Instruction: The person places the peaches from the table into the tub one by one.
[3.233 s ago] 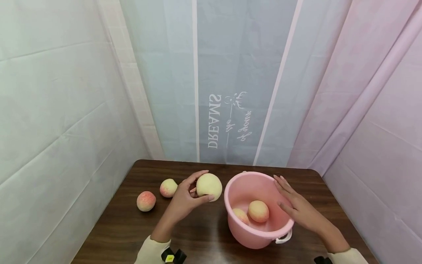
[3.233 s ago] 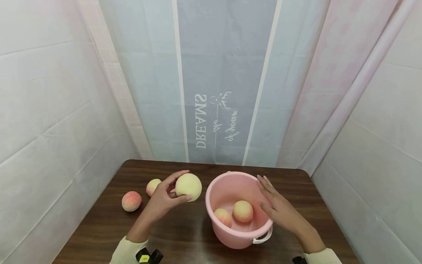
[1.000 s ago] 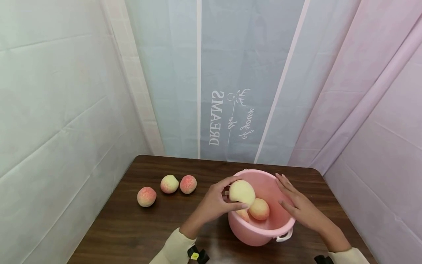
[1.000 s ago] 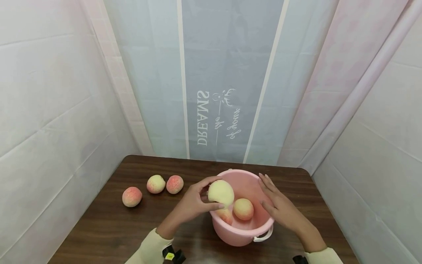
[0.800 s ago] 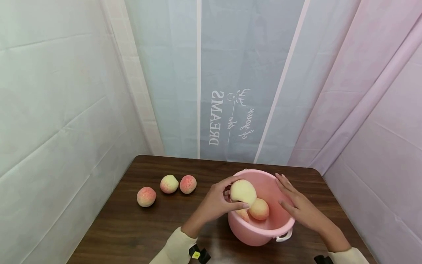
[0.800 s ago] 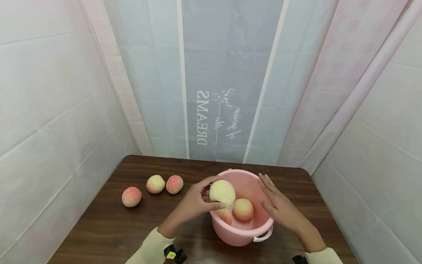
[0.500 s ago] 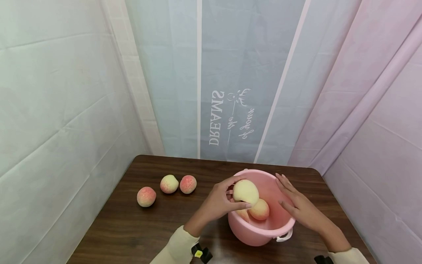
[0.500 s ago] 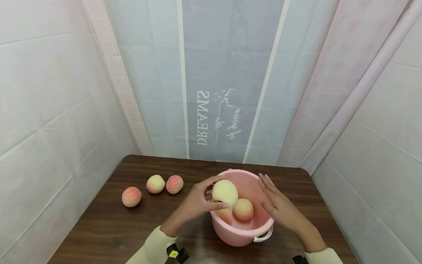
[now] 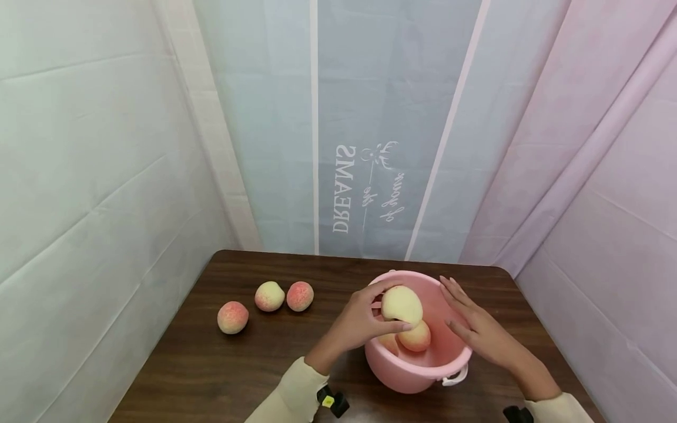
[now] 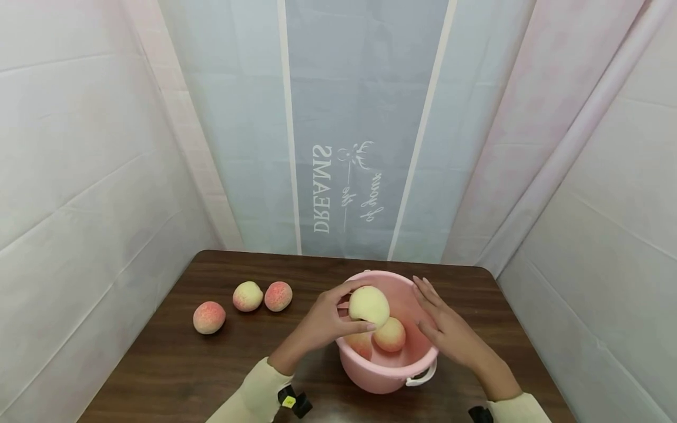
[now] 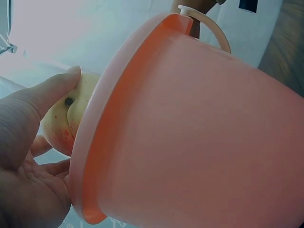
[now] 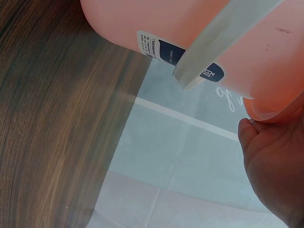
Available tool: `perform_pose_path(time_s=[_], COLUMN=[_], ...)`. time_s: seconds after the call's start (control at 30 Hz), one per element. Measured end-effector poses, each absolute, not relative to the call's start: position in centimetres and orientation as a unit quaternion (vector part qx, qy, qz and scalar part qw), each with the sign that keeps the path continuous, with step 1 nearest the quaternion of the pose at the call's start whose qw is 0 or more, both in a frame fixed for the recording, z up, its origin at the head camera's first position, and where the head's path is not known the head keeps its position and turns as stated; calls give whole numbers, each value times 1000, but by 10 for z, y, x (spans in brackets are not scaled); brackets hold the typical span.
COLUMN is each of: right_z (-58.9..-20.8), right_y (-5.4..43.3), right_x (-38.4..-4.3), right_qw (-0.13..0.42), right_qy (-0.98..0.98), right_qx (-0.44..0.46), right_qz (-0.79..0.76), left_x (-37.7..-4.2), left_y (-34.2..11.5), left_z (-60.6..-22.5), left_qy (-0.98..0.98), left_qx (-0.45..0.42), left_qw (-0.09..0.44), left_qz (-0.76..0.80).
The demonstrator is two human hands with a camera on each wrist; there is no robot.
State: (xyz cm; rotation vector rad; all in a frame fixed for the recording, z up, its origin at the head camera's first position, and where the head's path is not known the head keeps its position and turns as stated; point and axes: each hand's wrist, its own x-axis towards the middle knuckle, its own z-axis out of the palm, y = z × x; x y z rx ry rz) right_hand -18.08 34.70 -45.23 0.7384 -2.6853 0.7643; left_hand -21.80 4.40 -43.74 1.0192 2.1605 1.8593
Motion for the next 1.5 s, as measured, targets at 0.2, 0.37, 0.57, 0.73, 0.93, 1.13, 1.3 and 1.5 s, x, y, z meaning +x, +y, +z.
perform_pose_path(time_s=[0.2,0.37,0.57,0.73,0.93,1.13,1.3,1.5], right_z=[-451,-451,-451,-452,-452,-453,-453,-453], right_y=[346,346,346,346,345,346,346,346], right_x=[-180,-180,-180,-180,-180,-179,-180,-180], right_qw=[125,122,124,128,125,129,131,129], right_qy=[-923,-922,-922,-921,-920,-919,-919,-920], right_qx=[251,251,251,255,255,260,260,258], right_qz=[264,268,267,266,269,268,265,265], left_x=[-219,-219,-219,-220,-220,-219,-219,-219], left_y=[45,46,45,44,44,43,43,42], left_z=[-437,-435,-435,-435,-437,-438,-437,-437], left_qy=[720,732,742,747,744,725,723,722], left_qx=[335,338,353,369,378,385,376,373], left_qw=[59,49,40,31,29,32,35,36], left_qz=[604,590,568,552,550,570,579,582])
